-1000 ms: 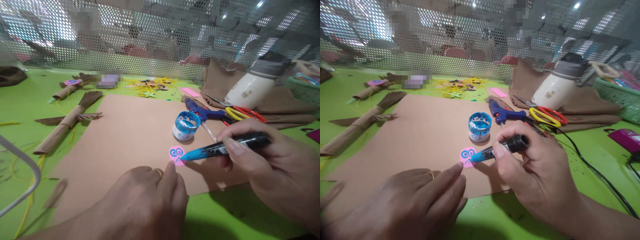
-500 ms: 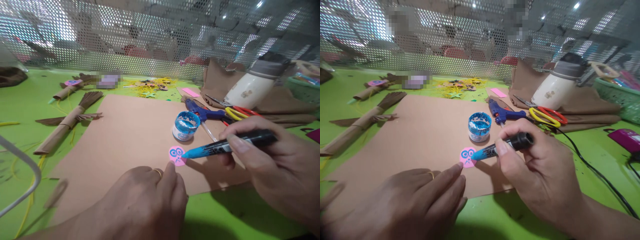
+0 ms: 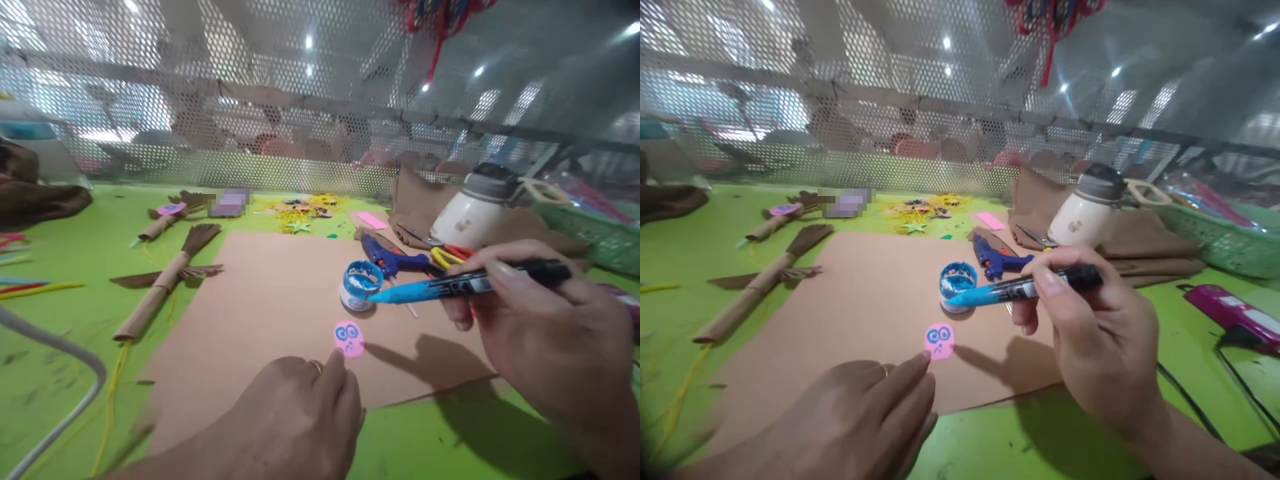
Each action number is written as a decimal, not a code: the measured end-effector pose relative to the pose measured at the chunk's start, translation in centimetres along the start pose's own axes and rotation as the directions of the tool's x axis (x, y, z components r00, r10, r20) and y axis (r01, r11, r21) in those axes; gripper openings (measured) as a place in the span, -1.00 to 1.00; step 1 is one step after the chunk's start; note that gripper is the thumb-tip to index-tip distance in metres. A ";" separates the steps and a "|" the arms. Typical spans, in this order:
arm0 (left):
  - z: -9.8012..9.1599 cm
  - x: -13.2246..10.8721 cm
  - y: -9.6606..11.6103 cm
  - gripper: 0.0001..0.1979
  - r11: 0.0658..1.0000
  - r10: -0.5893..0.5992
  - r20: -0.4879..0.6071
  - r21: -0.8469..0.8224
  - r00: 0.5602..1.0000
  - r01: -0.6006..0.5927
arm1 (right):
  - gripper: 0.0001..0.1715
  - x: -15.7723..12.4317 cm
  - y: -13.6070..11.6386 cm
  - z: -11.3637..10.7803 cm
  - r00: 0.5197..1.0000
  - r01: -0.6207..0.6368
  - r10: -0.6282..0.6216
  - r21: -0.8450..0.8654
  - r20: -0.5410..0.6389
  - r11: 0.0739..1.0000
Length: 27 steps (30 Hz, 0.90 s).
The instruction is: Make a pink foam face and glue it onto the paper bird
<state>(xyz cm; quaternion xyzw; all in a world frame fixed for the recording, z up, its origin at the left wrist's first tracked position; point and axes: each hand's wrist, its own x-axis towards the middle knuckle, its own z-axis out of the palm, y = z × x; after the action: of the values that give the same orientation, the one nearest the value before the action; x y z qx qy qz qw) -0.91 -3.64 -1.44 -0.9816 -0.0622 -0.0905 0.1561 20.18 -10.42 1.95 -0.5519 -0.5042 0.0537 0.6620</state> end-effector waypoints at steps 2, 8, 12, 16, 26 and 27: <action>-0.4 0.1 0.1 -0.90 0.999 0.037 0.053 -0.011 0.998 -0.036 | -0.93 1.3 -0.3 -0.1 1.000 0.020 -0.020 0.025 -0.015 0.999; -0.8 0.3 -0.1 -0.88 0.998 0.058 0.096 -0.031 0.994 -0.055 | -0.83 4.7 0.1 1.5 0.991 -0.037 0.060 -0.185 0.118 0.982; -0.2 0.3 -0.7 -0.85 0.987 0.149 0.054 -0.065 0.987 -0.146 | -0.79 5.0 1.7 3.2 0.955 -0.079 0.147 -0.258 0.256 0.963; -0.2 0.3 -0.9 -0.89 0.983 0.169 0.052 -0.074 0.984 -0.165 | -0.77 4.2 3.0 3.9 0.912 -0.107 0.204 -0.272 0.357 0.956; -0.8 0.4 0.2 -0.90 0.998 0.050 0.064 0.039 0.997 -0.053 | -0.80 4.1 0.9 1.5 0.981 -0.093 0.126 -0.211 0.146 0.973; -0.7 0.4 0.2 -0.90 0.998 0.046 0.064 0.034 0.997 -0.049 | -0.81 4.0 0.7 1.2 0.989 -0.078 0.100 -0.194 0.107 0.978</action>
<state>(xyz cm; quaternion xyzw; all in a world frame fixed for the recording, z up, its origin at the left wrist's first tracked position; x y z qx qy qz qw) -0.63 -3.99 -0.72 -0.9823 -0.0454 -0.0545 0.1734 21.61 -6.85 3.75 -0.6304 -0.5194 0.0669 0.5730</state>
